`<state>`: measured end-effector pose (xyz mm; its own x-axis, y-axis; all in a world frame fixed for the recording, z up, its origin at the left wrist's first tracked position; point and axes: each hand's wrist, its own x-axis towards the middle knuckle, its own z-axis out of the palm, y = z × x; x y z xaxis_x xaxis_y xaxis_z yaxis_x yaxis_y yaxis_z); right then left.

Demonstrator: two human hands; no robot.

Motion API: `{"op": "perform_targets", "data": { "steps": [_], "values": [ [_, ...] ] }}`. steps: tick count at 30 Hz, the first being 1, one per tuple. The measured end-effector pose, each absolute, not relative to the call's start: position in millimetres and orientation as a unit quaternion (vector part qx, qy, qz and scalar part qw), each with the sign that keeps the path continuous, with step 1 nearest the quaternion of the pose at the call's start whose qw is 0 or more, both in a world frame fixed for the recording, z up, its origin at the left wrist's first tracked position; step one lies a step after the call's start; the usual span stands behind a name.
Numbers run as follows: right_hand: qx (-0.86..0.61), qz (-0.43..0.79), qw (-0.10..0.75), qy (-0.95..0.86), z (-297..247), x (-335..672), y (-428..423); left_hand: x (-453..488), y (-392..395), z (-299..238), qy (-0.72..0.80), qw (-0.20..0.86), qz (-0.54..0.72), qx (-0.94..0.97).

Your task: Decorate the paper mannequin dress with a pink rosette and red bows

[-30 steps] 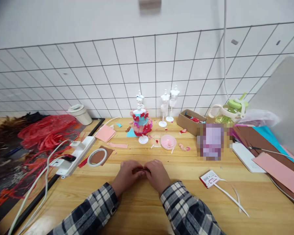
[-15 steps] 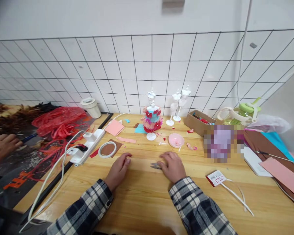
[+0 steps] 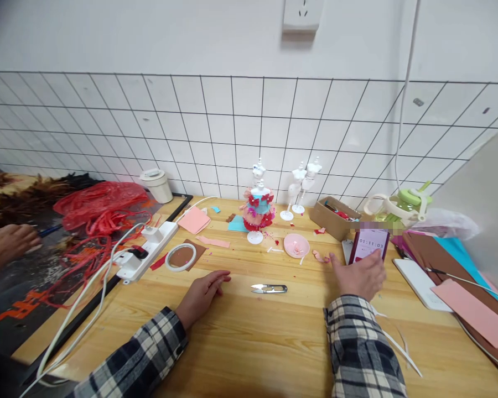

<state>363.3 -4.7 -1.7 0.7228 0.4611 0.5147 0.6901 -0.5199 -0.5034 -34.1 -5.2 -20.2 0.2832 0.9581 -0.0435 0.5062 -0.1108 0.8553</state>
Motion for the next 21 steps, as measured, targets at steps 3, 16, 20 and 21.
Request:
{"op": "perform_targets", "data": {
  "steps": [3, 16, 20, 21],
  "values": [
    [-0.825, -0.255, 0.425, -0.272, -1.3, 378.7, -5.5, -33.9, -4.4, -21.5, 0.526, 0.398, 0.263, 0.705],
    [-0.899, -0.004, 0.355, -0.256, -14.3, 423.8, -4.3, -33.6, -4.3, -23.1, 0.516, 0.385, 0.261, 0.719],
    [-0.894, 0.002, 0.361, -0.266, -17.6, 424.6, -4.4, -33.5, -3.9, -23.4, 0.515, 0.382, 0.26, 0.722],
    [-0.892, -0.003, 0.365, -0.269, -18.9, 425.6, -5.5, -33.7, -3.7, -23.9, 0.515, 0.384, 0.26, 0.721]
  ]
}}
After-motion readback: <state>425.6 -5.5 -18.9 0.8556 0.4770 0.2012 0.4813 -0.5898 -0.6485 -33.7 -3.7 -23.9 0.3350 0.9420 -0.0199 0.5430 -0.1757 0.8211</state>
